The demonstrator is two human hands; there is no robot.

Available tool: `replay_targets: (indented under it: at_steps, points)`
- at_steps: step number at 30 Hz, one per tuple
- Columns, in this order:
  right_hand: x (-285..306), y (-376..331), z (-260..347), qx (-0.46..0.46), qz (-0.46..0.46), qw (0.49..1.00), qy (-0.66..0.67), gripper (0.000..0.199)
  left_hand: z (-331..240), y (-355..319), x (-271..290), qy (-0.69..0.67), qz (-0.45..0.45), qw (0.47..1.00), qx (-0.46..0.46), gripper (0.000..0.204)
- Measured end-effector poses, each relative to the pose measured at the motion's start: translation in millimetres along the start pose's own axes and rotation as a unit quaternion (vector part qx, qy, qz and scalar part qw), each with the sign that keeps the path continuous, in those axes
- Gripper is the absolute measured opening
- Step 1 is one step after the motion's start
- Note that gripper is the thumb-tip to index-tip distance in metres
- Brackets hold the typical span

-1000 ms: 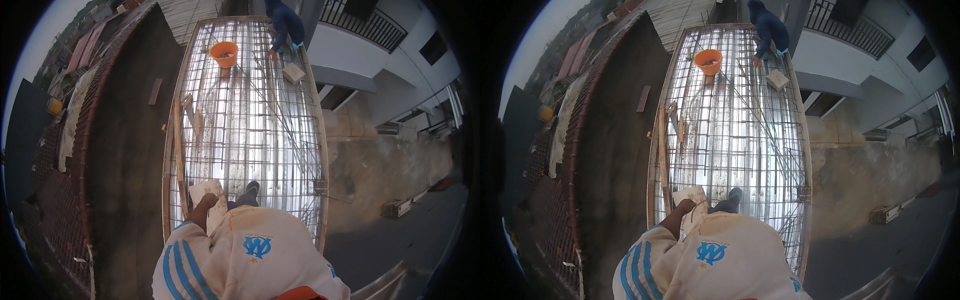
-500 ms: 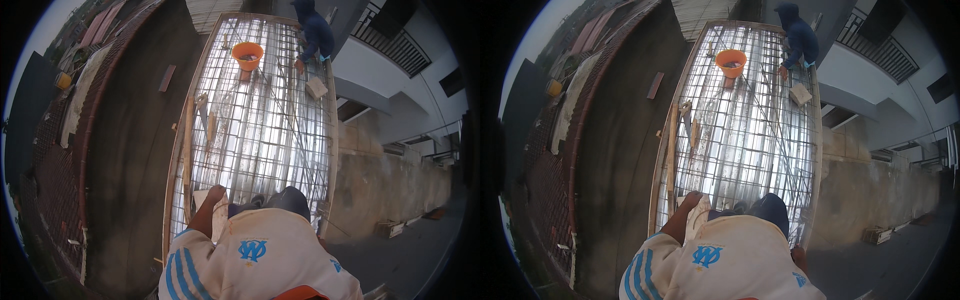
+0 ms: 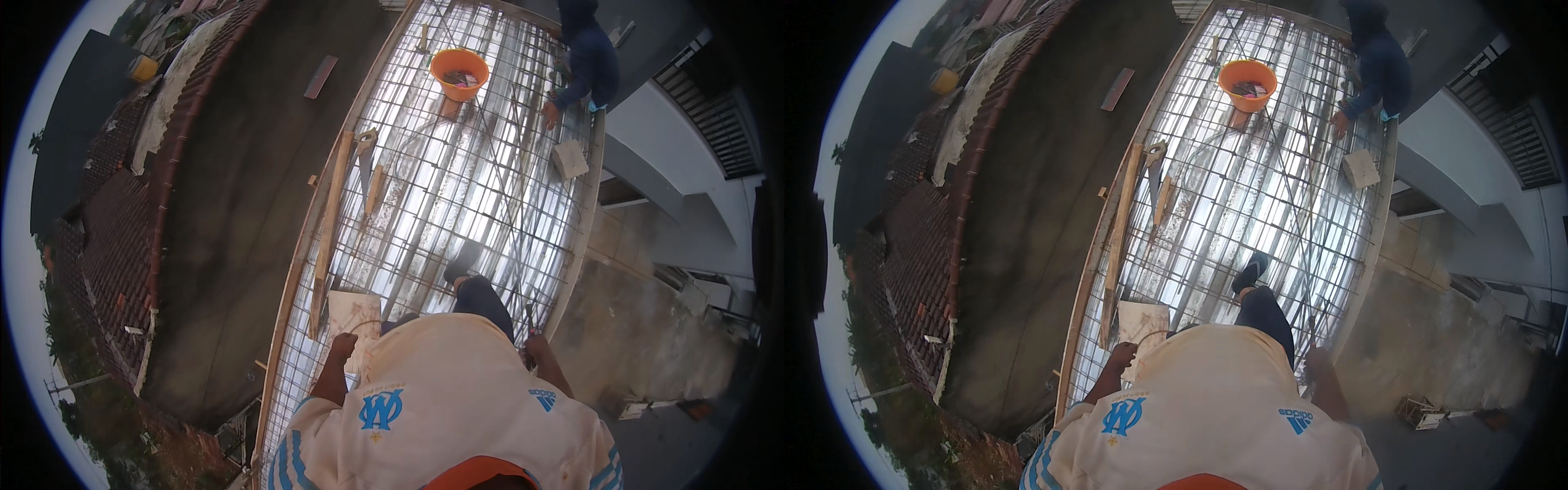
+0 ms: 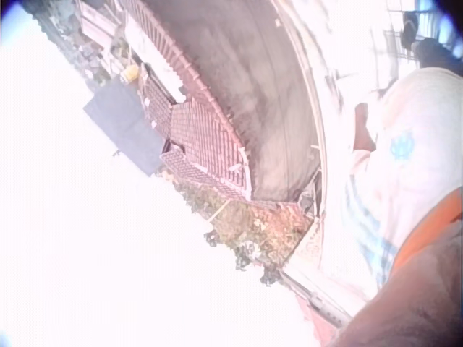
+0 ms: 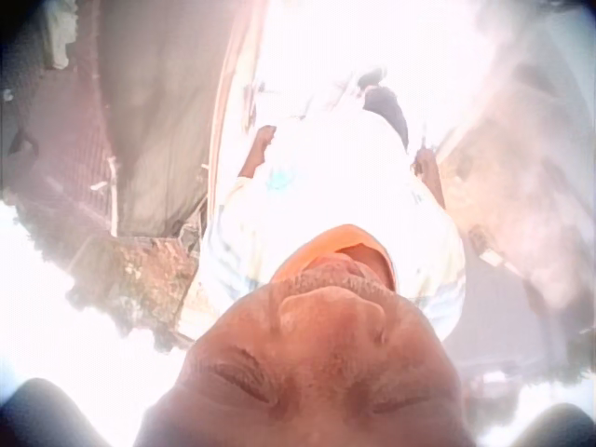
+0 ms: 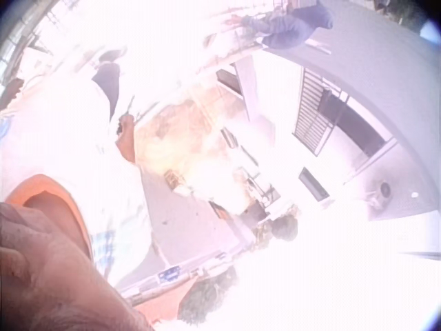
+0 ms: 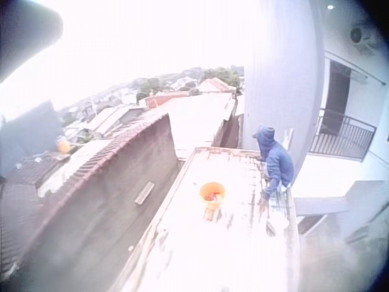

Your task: The person cuts rebar rods with an angle grinder, then walks across a rebar grid on a construction site. They use pliers and a hammer to adjust and secure rebar intersections, and place a wooden block on the grid.

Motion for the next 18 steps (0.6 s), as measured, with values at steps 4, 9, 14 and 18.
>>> replay_targets:
  at_steps: [4, 9, 14, 18]
  points:
    - [60.6, -17.3, 138.4, 0.119, 0.014, 0.969, 0.216, 0.006, -120.0, 5.8, -1.5, -0.015, -0.017, 0.987, -0.161, 0.037]
    - [118.0, -14.8, 231.1, 0.171, -0.003, 0.97, 0.171, 0.011, -231.9, -8.8, 5.3, -0.07, -0.033, 0.969, -0.234, 0.039]
    - [127.0, -3.1, 239.9, 0.135, 0.008, 0.983, 0.124, 0.014, -226.3, -10.1, 11.9, -0.144, -0.04, 0.978, -0.148, 0.039]
    - [107.2, 62.0, 177.2, 0.224, 0.032, 0.967, -0.113, 0.012, -180.3, 21.7, 14.3, -0.076, 0.033, 0.997, -0.001, 0.037]
Point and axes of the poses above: each hand's wrist, its own y-axis towards the middle knuckle, its own x-axis out of the back of the hand, z = x × y, the point moved 6 cm from there along y, towards the middle knuckle, and after that the axes turned 4 degrees about -x, right-handed, at the moved point
